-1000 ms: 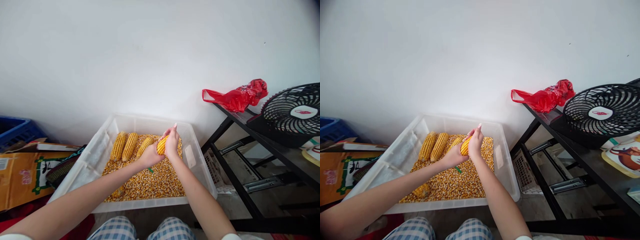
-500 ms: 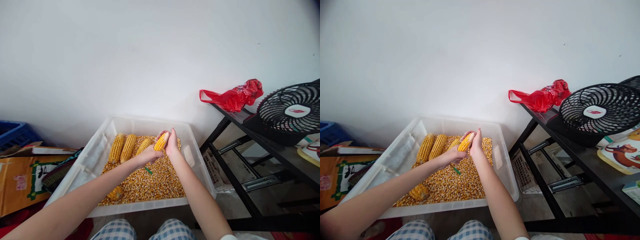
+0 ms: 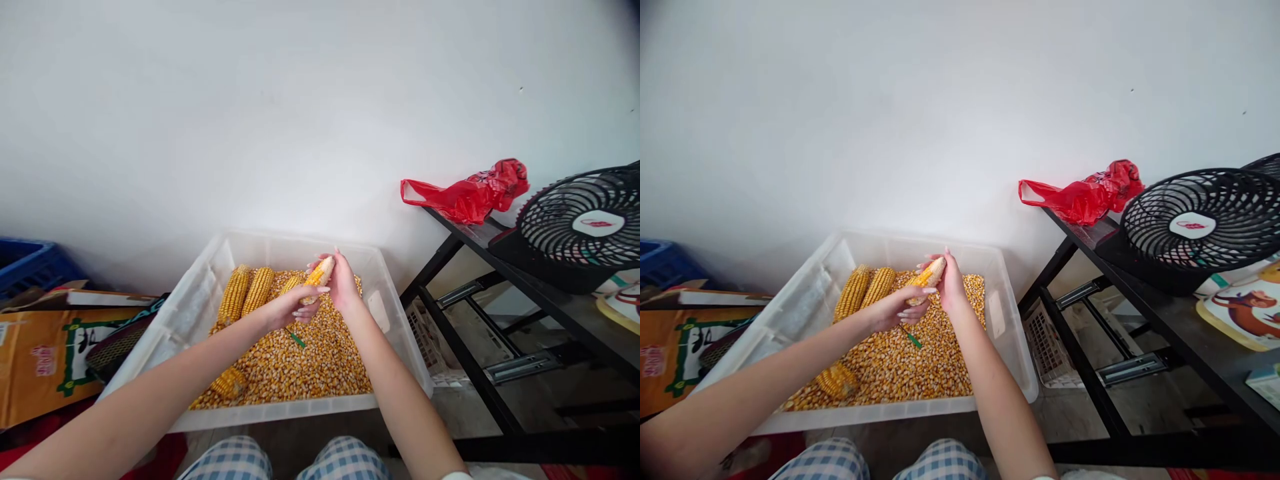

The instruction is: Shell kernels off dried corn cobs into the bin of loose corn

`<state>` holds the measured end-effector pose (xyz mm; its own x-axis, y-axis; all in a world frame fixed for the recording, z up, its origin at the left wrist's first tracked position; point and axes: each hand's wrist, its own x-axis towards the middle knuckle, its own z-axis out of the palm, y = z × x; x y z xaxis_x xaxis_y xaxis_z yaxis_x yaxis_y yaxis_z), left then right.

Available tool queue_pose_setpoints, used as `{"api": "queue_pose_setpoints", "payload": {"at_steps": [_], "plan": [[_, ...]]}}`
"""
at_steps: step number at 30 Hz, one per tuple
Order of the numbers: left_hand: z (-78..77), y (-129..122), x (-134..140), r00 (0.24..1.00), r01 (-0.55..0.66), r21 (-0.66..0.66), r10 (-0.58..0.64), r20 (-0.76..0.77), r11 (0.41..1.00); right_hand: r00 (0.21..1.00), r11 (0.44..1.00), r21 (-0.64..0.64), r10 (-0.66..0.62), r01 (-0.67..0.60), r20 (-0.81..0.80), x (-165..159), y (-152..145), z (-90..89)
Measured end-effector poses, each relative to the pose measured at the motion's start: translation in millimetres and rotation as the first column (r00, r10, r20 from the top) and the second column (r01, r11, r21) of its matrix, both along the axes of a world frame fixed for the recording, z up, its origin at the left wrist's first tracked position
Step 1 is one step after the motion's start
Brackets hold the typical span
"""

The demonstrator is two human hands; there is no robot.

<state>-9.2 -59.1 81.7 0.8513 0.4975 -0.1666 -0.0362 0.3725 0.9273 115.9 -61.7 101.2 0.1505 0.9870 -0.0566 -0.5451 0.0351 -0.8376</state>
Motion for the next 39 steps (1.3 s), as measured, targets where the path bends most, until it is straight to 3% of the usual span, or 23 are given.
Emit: {"api": "queue_pose_setpoints", "payload": {"at_steps": [4, 8, 11, 15, 18, 21, 26, 33, 36, 39], "plan": [[7.7, 6, -3, 0.981, -0.191, 0.142, 0.192, 0.013, 0.971, 0.994, 0.981, 0.193, -0.044, 0.025, 0.096, -2, -2, 1.0], [8.2, 9, -3, 0.931, -0.338, 0.326, 0.365, -0.023, 0.883, 0.977, 0.972, 0.219, -0.128, 0.09, 0.168, -5, 1, -4.5], [5.5, 9, -2, 0.905, -0.382, 0.348, 0.424, -0.048, 0.856, 0.972, 0.965, 0.245, -0.146, 0.099, 0.185, -7, 5, -12.5], [3.6, 12, -1, 0.9, -0.409, 0.233, 0.432, -0.055, 0.882, 0.987, 0.974, 0.215, -0.098, 0.069, 0.126, -9, 7, -18.7], [7.5, 18, -5, 0.961, -0.274, 0.087, 0.275, 0.0, 0.958, 0.999, 0.988, 0.148, 0.027, -0.033, 0.037, -10, 4, -15.1], [13.7, 22, -12, 0.987, -0.151, 0.038, 0.149, 0.054, 0.988, 0.994, 0.983, 0.151, 0.106, -0.107, 0.011, -9, 0, -8.8], [12.7, 25, -13, 0.959, -0.277, 0.015, 0.276, 0.066, 0.961, 0.997, 0.988, 0.146, 0.047, -0.055, 0.059, -5, 1, -9.6], [3.1, 22, -6, 0.879, -0.471, 0.178, 0.476, 0.017, 0.864, 0.985, 0.979, 0.17, -0.135, 0.116, 0.105, -16, 2, -17.2], [5.7, 15, -4, 0.851, -0.508, 0.245, 0.526, -0.007, 0.826, 0.966, 0.964, 0.182, -0.218, 0.192, 0.138, -20, 2, -18.0], [5.3, 13, -2, 0.86, -0.489, 0.265, 0.51, -0.009, 0.831, 0.965, 0.967, 0.161, -0.221, 0.197, 0.143, -16, 5, -17.6]]}}
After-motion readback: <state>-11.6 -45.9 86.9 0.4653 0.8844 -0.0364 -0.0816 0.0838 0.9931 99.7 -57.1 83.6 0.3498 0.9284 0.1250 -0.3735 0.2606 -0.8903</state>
